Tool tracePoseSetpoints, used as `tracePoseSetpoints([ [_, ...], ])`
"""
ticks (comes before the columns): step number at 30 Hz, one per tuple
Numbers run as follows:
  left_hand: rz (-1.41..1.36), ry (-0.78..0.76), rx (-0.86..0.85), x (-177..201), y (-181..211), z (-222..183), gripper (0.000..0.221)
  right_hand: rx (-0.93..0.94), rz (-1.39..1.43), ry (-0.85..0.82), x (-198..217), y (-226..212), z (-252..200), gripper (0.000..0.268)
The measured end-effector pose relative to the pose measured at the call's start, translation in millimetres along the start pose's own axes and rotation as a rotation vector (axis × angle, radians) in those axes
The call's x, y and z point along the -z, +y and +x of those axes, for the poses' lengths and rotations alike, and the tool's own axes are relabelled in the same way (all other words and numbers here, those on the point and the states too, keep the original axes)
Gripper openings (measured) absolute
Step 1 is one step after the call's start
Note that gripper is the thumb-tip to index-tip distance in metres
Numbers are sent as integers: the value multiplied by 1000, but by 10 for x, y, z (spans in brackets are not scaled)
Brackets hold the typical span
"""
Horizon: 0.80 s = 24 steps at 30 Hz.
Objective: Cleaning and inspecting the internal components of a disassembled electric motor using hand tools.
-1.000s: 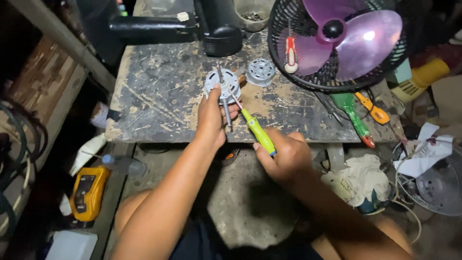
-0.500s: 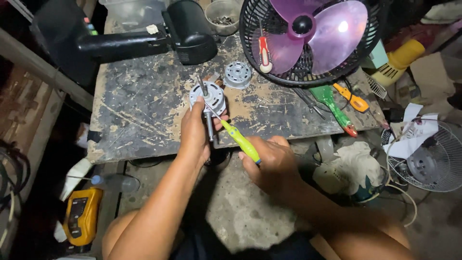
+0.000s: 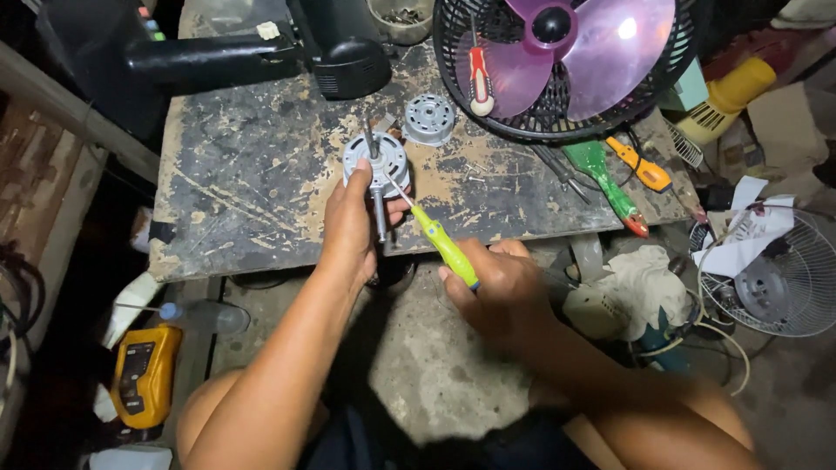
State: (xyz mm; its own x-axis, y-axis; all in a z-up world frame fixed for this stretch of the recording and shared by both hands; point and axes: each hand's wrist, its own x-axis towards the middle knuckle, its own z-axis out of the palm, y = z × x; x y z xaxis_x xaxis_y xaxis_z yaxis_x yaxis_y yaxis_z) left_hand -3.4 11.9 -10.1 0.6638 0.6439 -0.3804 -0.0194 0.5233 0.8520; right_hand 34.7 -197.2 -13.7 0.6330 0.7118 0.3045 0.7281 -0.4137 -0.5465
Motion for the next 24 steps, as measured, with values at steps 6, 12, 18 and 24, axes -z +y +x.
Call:
tracePoseSetpoints([
  [6, -15, -7, 6, 31, -13, 6, 41, 65, -16, 43, -78, 61, -10, 21],
  [12, -9, -13, 8, 15, -44, 71, 41, 132, -37, 88, -222, 293, -22, 23],
  [18, -23, -28, -1, -83, 75, -48, 41, 57, -60, -3, -80, 91, -7, 23],
  [24, -22, -16, -6, -16, 26, -76, 39, 40, -87, -43, -106, 61, -49, 24],
])
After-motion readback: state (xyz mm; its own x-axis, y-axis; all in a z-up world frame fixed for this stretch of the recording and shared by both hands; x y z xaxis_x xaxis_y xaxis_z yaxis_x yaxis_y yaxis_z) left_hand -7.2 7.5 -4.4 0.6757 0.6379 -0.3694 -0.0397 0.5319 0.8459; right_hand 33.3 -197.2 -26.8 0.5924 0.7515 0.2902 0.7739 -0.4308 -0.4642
